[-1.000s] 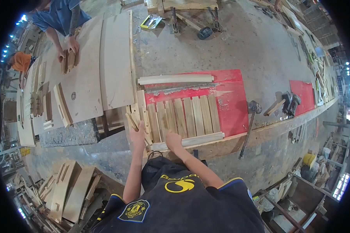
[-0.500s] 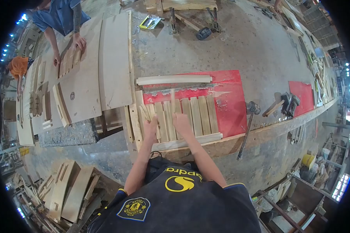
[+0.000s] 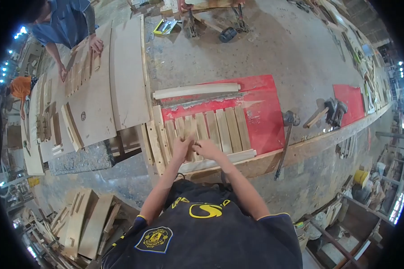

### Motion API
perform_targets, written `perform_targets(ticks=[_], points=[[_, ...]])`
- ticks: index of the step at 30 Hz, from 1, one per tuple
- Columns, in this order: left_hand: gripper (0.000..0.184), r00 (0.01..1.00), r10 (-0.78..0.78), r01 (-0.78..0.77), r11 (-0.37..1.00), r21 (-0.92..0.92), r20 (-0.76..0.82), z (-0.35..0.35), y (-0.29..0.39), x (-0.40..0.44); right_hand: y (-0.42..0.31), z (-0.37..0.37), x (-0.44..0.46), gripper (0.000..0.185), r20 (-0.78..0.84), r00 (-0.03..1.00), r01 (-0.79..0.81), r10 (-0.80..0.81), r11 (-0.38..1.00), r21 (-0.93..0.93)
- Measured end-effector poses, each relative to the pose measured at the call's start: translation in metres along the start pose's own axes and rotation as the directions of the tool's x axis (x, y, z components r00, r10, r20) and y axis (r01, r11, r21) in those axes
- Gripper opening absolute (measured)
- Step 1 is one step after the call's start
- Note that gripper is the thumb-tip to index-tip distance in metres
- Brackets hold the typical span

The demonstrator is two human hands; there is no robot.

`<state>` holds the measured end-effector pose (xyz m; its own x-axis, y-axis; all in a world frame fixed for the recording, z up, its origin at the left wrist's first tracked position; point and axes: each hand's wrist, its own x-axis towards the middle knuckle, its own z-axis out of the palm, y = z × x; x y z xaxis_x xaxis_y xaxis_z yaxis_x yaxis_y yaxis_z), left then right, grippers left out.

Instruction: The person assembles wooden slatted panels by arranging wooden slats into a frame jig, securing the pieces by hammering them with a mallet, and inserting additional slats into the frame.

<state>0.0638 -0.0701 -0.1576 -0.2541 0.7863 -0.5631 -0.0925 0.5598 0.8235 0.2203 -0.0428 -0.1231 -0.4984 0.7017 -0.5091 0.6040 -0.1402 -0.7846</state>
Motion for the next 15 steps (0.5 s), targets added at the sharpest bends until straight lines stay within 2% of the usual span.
perform_targets(ticks=[2, 3, 6, 7, 9, 10, 12, 15], points=[[0.042, 0.997, -0.073, 0.073, 0.996, -0.048, 0.009, 0.018, 0.013, 0.001, 0.013, -0.009, 0.011, 0.033, -0.061, 0.996, 0.059, -0.059, 0.998, 0.008], [0.042, 0.998, -0.067, 0.067, 0.997, 0.040, -0.005, 0.022, -0.007, 0.019, 0.021, -0.013, 0.018, 0.031, -0.086, 0.993, 0.087, -0.086, 0.996, 0.004], [0.038, 0.998, 0.024, -0.021, 0.998, 0.055, -0.052, 0.025, 0.022, 0.016, 0.039, -0.016, 0.039, 0.026, -0.415, 0.889, 0.079, -0.191, 0.959, -0.273], [0.035, 0.997, -0.015, 0.019, 0.998, 0.056, -0.076, 0.023, 0.032, 0.013, 0.051, -0.005, 0.043, 0.025, -0.444, 0.882, -0.016, -0.156, 0.933, -0.360], [0.031, 1.000, -0.018, 0.015, 0.986, -0.164, -0.020, 0.015, 0.029, 0.019, 0.068, 0.011, 0.045, 0.024, -0.507, 0.856, -0.209, -0.098, 0.832, -0.513], [0.030, 1.000, -0.018, 0.019, 0.962, -0.273, 0.006, 0.011, 0.026, 0.017, 0.074, 0.019, 0.036, 0.024, -0.427, 0.903, -0.208, -0.040, 0.830, -0.518], [0.029, 0.998, -0.049, 0.061, 0.950, -0.307, 0.046, 0.008, 0.031, 0.011, 0.083, 0.028, 0.019, 0.025, -0.261, 0.963, -0.199, 0.065, 0.823, -0.532], [0.030, 0.990, -0.029, 0.067, 0.958, -0.280, 0.137, 0.008, 0.034, -0.004, 0.061, 0.017, -0.013, 0.030, -0.163, 0.954, -0.298, 0.250, 0.810, -0.505]])
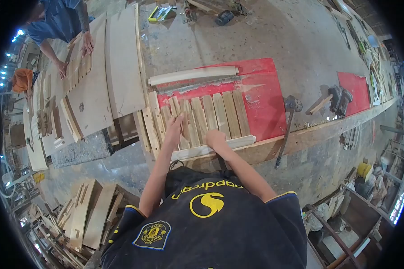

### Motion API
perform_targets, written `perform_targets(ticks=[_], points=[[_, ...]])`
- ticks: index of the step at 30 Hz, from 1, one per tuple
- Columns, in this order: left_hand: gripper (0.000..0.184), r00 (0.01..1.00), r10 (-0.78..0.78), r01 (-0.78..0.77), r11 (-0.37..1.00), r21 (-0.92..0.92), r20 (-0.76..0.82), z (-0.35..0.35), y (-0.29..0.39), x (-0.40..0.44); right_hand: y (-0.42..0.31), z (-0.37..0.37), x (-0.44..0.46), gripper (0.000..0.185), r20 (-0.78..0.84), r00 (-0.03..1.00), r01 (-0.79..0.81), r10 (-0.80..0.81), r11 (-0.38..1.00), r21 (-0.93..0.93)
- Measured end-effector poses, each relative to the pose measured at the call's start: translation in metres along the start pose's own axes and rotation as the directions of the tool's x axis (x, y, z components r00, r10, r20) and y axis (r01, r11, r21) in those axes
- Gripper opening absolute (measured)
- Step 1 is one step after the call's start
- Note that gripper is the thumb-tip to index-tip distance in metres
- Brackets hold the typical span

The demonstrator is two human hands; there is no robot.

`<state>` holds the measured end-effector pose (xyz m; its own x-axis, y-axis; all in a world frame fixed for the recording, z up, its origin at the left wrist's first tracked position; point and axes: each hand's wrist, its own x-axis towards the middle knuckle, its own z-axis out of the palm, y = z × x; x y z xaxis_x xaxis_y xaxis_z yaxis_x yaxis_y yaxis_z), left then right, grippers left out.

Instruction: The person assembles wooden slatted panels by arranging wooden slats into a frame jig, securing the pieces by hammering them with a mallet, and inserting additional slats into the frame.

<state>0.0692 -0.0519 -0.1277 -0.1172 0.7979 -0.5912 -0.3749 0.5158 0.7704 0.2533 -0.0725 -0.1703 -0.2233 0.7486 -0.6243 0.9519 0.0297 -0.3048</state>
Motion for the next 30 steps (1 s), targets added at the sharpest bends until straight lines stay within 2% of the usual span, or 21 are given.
perform_targets(ticks=[3, 4, 6, 7, 8, 9, 10, 11, 13, 14, 16, 17, 18, 19, 22, 24, 25, 26, 27, 28, 30], points=[[0.033, 0.993, -0.050, 0.036, 0.991, 0.126, 0.111, 0.003, -0.006, 0.009, -0.007, -0.043, -0.011, 0.032, -0.110, 0.993, 0.010, 0.037, 0.917, 0.399], [0.034, 0.986, -0.091, 0.065, 0.982, 0.180, 0.142, 0.003, -0.010, 0.010, -0.011, -0.060, -0.017, 0.032, -0.122, 0.988, 0.140, -0.094, 0.882, 0.450], [0.030, 0.952, -0.147, 0.161, 0.986, -0.032, 0.268, 0.028, -0.005, -0.002, -0.012, -0.084, -0.026, 0.031, -0.172, 0.929, 0.366, -0.328, 0.751, 0.549], [0.028, 0.929, -0.161, 0.215, 0.967, -0.134, 0.334, 0.040, -0.003, -0.006, -0.006, -0.085, -0.024, 0.030, -0.200, 0.937, 0.350, -0.287, 0.778, 0.521], [0.032, 0.939, -0.144, 0.169, 0.984, -0.054, 0.312, 0.041, -0.010, -0.002, 0.000, -0.084, -0.019, 0.029, -0.230, 0.940, 0.335, -0.251, 0.804, 0.491], [0.033, 0.980, -0.047, 0.038, 0.998, 0.050, 0.191, 0.046, -0.010, 0.001, 0.006, -0.082, -0.009, 0.028, -0.265, 0.939, 0.324, -0.221, 0.828, 0.457], [0.035, 0.995, 0.067, -0.079, 0.982, 0.170, 0.077, 0.051, -0.010, 0.003, 0.020, -0.065, 0.007, 0.027, -0.424, 0.890, 0.376, -0.165, 0.794, 0.478], [0.036, 0.982, 0.186, -0.170, 0.938, 0.302, -0.025, 0.053, -0.014, 0.001, 0.027, -0.058, 0.013, 0.027, -0.486, 0.864, 0.328, -0.132, 0.880, 0.344], [0.038, 0.972, 0.224, -0.206, 0.959, 0.196, -0.076, 0.048, -0.010, -0.006, 0.040, -0.042, 0.023, 0.027, -0.614, 0.784, 0.174, -0.094, 0.982, 0.071], [0.039, 0.965, 0.244, -0.229, 0.963, 0.142, -0.100, 0.046, -0.006, -0.010, 0.047, -0.022, 0.022, 0.029, -0.590, 0.795, 0.194, -0.142, 0.981, 0.025], [0.038, 0.968, 0.235, -0.220, 0.963, 0.154, -0.087, 0.046, 0.004, -0.028, 0.066, 0.025, 0.020, 0.032, -0.545, 0.802, 0.242, -0.245, 0.967, -0.079], [0.038, 0.969, 0.232, -0.217, 0.963, 0.162, -0.082, 0.046, 0.010, -0.039, 0.065, 0.024, 0.018, 0.032, -0.515, 0.833, 0.204, -0.204, 0.977, -0.057], [0.038, 0.981, 0.179, -0.150, 0.940, 0.305, -0.071, 0.044, 0.016, -0.049, 0.062, 0.025, 0.016, 0.032, -0.480, 0.862, 0.165, -0.161, 0.986, -0.036], [0.038, 0.979, 0.192, -0.167, 0.946, 0.276, -0.064, 0.047, 0.015, -0.055, 0.061, 0.028, 0.013, 0.033, -0.436, 0.892, 0.122, -0.116, 0.992, -0.013], [0.038, 0.978, 0.200, -0.181, 0.954, 0.239, -0.058, 0.055, 0.006, -0.069, 0.075, 0.024, 0.018, 0.034, -0.162, 0.961, 0.217, -0.225, 0.974, -0.065], [0.038, 0.984, 0.170, -0.147, 0.951, 0.273, -0.060, 0.058, -0.009, -0.064, 0.082, 0.018, 0.009, 0.032, 0.015, 0.957, 0.288, -0.289, 0.957, 0.035], [0.039, 0.991, 0.123, -0.095, 0.923, 0.372, -0.053, 0.062, -0.012, -0.058, 0.079, -0.001, 0.002, 0.031, 0.097, 0.942, 0.314, -0.321, 0.946, 0.086], [0.039, 0.996, 0.070, -0.037, 0.884, 0.466, -0.054, 0.065, -0.018, -0.053, 0.078, -0.019, -0.007, 0.029, 0.082, 0.943, 0.280, -0.323, 0.901, 0.331], [0.040, 0.998, 0.017, 0.022, 0.833, 0.552, -0.066, 0.071, -0.023, -0.050, 0.065, -0.055, -0.030, 0.027, 0.072, 0.943, 0.234, -0.325, 0.799, 0.554], [0.043, 1.000, 0.003, -0.011, 0.911, 0.413, 0.022, 0.082, -0.026, -0.049, 0.059, -0.076, -0.044, 0.025, 0.064, 0.942, 0.175, -0.329, 0.647, 0.742], [0.044, 0.984, -0.099, 0.080, 0.988, 0.128, 0.151, 0.109, -0.020, -0.051, 0.066, -0.082, -0.044, 0.023, -0.118, 0.877, 0.424, -0.466, 0.633, 0.648]])
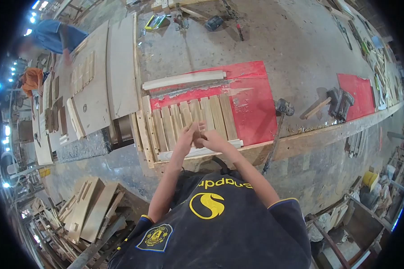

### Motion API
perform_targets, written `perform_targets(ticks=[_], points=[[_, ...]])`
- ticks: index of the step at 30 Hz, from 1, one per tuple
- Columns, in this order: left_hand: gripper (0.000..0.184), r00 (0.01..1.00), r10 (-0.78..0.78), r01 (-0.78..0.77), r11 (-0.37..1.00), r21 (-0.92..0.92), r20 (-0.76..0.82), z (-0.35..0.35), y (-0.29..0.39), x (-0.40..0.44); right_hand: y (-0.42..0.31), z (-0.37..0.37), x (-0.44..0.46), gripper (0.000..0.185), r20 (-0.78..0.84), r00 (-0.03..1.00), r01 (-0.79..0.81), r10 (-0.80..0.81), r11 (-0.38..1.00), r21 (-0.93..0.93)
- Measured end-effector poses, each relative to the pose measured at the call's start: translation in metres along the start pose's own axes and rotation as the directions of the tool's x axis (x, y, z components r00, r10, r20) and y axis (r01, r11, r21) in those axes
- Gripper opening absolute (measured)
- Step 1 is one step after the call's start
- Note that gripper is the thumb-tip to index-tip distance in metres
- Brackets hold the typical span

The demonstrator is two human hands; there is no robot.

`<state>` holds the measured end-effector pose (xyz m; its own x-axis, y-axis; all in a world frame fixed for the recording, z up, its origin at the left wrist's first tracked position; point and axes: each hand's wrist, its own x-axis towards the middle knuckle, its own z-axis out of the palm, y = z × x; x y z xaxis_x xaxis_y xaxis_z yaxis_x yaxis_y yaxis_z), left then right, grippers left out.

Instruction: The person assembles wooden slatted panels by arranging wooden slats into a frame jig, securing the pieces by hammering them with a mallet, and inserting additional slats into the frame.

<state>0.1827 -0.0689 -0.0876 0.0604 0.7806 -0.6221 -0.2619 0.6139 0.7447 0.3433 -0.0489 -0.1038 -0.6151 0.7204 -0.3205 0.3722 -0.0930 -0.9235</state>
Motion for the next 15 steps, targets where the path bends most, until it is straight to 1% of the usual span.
perform_targets(ticks=[1, 2, 4, 5, 6, 7, 9, 11, 12, 14, 15], points=[[0.045, 0.996, -0.028, 0.040, 0.988, -0.147, 0.081, 0.011, 0.004, 0.002, -0.004, -0.008, 0.000, 0.021, -0.013, 0.993, 0.116, -0.117, 0.991, -0.062], [0.047, 0.998, 0.048, -0.039, 0.987, -0.157, 0.051, 0.019, 0.006, 0.003, -0.008, -0.019, -0.002, 0.023, -0.052, 0.996, 0.063, -0.071, 0.988, -0.139], [0.048, 0.966, 0.236, -0.226, 0.969, 0.100, -0.103, 0.021, -0.006, 0.017, -0.004, -0.030, 0.006, 0.024, -0.288, 0.957, -0.014, -0.036, 0.985, -0.171], [0.048, 0.926, 0.341, -0.299, 0.924, 0.237, -0.160, 0.019, -0.013, 0.023, -0.003, -0.033, 0.008, 0.024, -0.400, 0.916, -0.052, -0.025, 0.982, -0.180], [0.049, 0.902, 0.381, -0.318, 0.904, 0.285, -0.202, 0.016, -0.016, 0.024, 0.019, -0.030, 0.014, 0.026, -0.539, 0.837, -0.102, -0.095, 0.940, -0.324], [0.050, 0.917, 0.340, -0.276, 0.919, 0.282, -0.209, 0.013, -0.016, 0.022, 0.040, -0.023, 0.017, 0.026, -0.544, 0.830, -0.150, -0.124, 0.889, -0.432], [0.050, 0.940, 0.258, -0.193, 0.942, 0.275, -0.222, 0.008, -0.018, 0.013, 0.080, -0.001, 0.013, 0.028, -0.546, 0.817, -0.248, -0.184, 0.744, -0.621], [0.049, 0.927, 0.303, -0.221, 0.917, 0.331, -0.220, 0.006, -0.025, 0.006, 0.126, 0.023, -0.001, 0.026, -0.396, 0.886, -0.126, -0.242, 0.696, -0.707], [0.049, 0.919, 0.328, -0.236, 0.903, 0.360, -0.220, 0.004, -0.027, 0.005, 0.122, 0.026, -0.003, 0.026, -0.388, 0.901, -0.154, -0.193, 0.694, -0.703], [0.049, 0.920, 0.315, -0.229, 0.915, 0.331, -0.235, 0.000, -0.034, 0.001, 0.110, 0.030, -0.007, 0.027, -0.368, 0.927, -0.215, -0.080, 0.689, -0.692], [0.049, 0.922, 0.303, -0.221, 0.924, 0.313, -0.243, 0.000, -0.035, -0.001, 0.107, 0.030, -0.006, 0.028, -0.373, 0.928, -0.270, -0.005, 0.680, -0.681]])
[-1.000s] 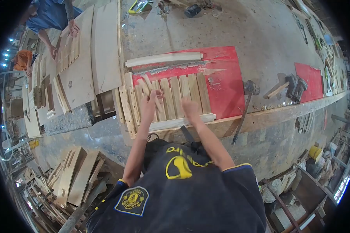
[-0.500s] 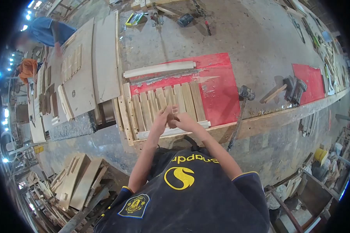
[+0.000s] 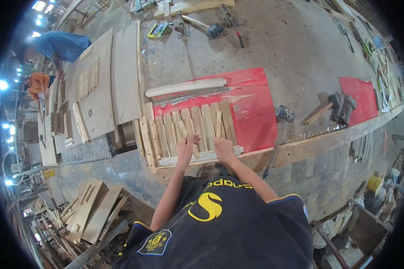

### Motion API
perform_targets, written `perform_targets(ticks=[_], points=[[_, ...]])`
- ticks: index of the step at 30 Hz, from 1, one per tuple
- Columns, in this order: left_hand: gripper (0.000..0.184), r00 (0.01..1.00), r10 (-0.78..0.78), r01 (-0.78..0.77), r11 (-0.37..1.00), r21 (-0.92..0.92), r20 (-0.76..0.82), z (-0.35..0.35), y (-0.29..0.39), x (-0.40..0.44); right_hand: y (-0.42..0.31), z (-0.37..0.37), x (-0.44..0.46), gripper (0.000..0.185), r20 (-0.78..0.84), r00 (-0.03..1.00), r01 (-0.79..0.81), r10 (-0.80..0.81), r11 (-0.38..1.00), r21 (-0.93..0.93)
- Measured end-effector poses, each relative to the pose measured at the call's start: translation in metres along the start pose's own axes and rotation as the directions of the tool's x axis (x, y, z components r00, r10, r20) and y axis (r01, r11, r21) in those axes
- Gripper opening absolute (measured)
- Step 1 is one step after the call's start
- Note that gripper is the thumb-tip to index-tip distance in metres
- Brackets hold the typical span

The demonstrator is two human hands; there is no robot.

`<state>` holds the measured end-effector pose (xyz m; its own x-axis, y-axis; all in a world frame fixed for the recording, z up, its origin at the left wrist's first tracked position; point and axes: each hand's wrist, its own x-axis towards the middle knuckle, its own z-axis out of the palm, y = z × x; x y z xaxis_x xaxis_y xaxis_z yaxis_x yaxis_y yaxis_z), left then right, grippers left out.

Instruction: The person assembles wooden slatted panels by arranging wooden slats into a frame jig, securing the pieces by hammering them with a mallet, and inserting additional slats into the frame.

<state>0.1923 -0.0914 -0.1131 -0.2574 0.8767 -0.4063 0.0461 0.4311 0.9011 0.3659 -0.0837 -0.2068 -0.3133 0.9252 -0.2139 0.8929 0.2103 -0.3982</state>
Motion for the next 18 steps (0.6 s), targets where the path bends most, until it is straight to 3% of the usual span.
perform_targets(ticks=[5, 11, 14, 18], points=[[0.047, 0.999, -0.046, 0.045, 0.998, 0.044, 0.010, -0.001, -0.005, -0.007, -0.010, -0.052, 0.009, 0.036, 0.197, 0.944, -0.267, 0.264, 0.964, -0.010], [0.047, 0.997, -0.065, 0.064, 0.997, 0.039, 0.032, 0.004, 0.001, -0.007, 0.007, -0.055, 0.026, 0.044, 0.315, 0.911, -0.281, 0.267, 0.960, -0.003], [0.047, 0.998, -0.061, 0.060, 0.998, 0.009, 0.025, 0.003, 0.008, -0.007, 0.012, -0.072, 0.027, 0.045, 0.306, 0.859, -0.421, 0.411, 0.906, -0.035], [0.048, 0.998, -0.056, 0.055, 0.998, 0.019, 0.024, -0.002, 0.007, -0.006, 0.029, -0.059, 0.030, 0.039, 0.312, 0.918, -0.254, 0.244, 0.967, -0.009]])
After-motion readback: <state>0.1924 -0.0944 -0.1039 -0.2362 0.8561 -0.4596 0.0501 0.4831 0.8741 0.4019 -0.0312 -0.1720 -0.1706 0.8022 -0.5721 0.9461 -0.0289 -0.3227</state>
